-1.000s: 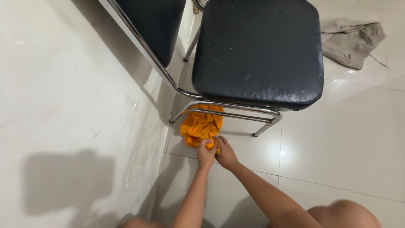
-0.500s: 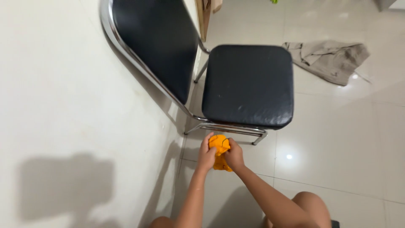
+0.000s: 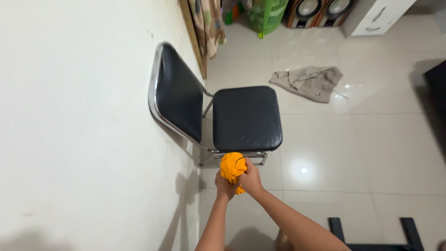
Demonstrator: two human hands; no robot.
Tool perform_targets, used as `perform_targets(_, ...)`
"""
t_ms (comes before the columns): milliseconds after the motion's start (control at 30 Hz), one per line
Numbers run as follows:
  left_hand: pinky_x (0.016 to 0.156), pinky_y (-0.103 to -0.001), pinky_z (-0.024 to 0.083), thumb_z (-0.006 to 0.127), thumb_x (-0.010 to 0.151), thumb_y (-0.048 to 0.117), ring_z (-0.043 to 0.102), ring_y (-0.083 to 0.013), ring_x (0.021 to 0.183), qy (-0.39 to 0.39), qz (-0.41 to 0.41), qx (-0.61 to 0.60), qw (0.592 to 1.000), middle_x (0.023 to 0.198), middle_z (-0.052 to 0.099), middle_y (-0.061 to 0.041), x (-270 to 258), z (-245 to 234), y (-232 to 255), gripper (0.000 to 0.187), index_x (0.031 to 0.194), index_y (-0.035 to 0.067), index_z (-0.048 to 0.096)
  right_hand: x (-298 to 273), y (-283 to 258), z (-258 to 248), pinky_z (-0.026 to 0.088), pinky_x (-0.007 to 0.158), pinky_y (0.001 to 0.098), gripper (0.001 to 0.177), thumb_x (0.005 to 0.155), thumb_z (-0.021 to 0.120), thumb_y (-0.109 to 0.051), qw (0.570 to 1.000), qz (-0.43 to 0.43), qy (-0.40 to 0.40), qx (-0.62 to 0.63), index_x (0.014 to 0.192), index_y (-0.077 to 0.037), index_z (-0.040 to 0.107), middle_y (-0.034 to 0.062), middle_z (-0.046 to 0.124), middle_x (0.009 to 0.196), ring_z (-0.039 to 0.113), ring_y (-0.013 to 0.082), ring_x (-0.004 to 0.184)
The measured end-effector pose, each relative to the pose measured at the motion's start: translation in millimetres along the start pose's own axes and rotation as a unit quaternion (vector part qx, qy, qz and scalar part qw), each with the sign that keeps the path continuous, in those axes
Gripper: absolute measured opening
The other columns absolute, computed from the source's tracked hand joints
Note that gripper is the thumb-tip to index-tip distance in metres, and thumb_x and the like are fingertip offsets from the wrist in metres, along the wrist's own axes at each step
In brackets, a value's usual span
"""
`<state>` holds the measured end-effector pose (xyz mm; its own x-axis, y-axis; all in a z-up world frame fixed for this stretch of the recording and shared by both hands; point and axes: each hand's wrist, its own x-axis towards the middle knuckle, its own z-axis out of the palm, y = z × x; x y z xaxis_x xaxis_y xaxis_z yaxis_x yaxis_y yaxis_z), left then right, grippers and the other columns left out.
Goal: Tidying a bedroom by moving a chair and smoothing out a pillowcase.
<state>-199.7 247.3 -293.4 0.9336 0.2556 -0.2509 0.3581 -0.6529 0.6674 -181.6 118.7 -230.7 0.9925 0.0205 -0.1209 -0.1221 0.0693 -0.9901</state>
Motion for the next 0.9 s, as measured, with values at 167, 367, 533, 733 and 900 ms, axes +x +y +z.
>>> perform_targets(167, 0.107, -0.046, 0.040, 0.082, 0.085, 0.024, 0.048, -0.0382, 0.131, 0.021, 0.018, 0.063, 0.998, 0.148, 0.044, -0.016, -19.0, -23.9, 18.3, 0.053, 0.133, 0.014, 0.060, -24.9, -75.2, -44.8, 0.056, 0.089, 0.0324, 0.027, 0.092, 0.060, 0.005, 0.998, -0.003, 0.050, 0.046, 0.117, -0.002, 0.065, 0.0085, 0.074, 0.110, 0.070, 0.0184, 0.103)
perform_targets(367, 0.103, -0.038, 0.052, 0.059, 0.089, 0.005, 0.066, -0.0266, 0.120, -0.025, -0.091, -0.299, 0.950, 0.130, 0.067, -0.013, -80.9, -77.6, 151.2, 0.044, 0.133, 0.009, 0.059, -48.2, -112.7, -121.8, 0.061, 0.089, 0.0402, 0.038, 0.092, 0.058, 0.001, 0.970, 0.134, 0.148, 0.142, 0.130, -0.003, 0.058, 0.0107, 0.069, 0.119, 0.071, 0.0247, 0.106)
perform_targets(533, 0.104, -0.035, 0.049, 0.050, 0.082, -0.010, 0.062, -0.0239, 0.121, -0.035, -0.076, -0.360, 0.929, 0.130, 0.062, -0.012, -108.5, -72.9, 232.2, 0.057, 0.136, 0.006, 0.052, -65.6, -141.5, -187.8, 0.053, 0.101, 0.0469, 0.074, 0.090, 0.065, -0.016, 0.941, 0.267, 0.179, 0.101, 0.154, -0.015, 0.027, 0.0113, 0.050, 0.141, 0.055, 0.0261, 0.127)
perform_targets(733, 0.106, -0.036, 0.049, 0.049, 0.078, -0.013, 0.063, -0.0247, 0.121, -0.188, 0.031, -0.434, 0.880, 0.129, 0.062, -0.014, -128.3, -39.1, 305.0, 0.057, 0.133, 0.002, 0.051, -88.1, -207.5, -245.1, 0.048, 0.108, 0.0514, 0.073, 0.099, 0.054, -0.042, 0.905, 0.326, 0.142, 0.234, 0.160, -0.025, 0.018, 0.0040, 0.033, 0.157, 0.046, 0.0333, 0.135)
perform_targets(900, 0.109, -0.037, 0.046, 0.045, 0.085, -0.002, 0.057, -0.0233, 0.129, -0.375, -0.055, -0.495, 0.782, 0.137, 0.060, -0.009, -146.5, -1.2, 367.8, 0.058, 0.142, 0.006, 0.049, -106.4, -230.2, -303.0, 0.053, 0.102, 0.0422, 0.054, 0.105, 0.032, -0.047, 0.855, 0.277, 0.059, 0.433, 0.146, -0.014, 0.047, 0.0118, 0.061, 0.139, 0.063, 0.0253, 0.124)
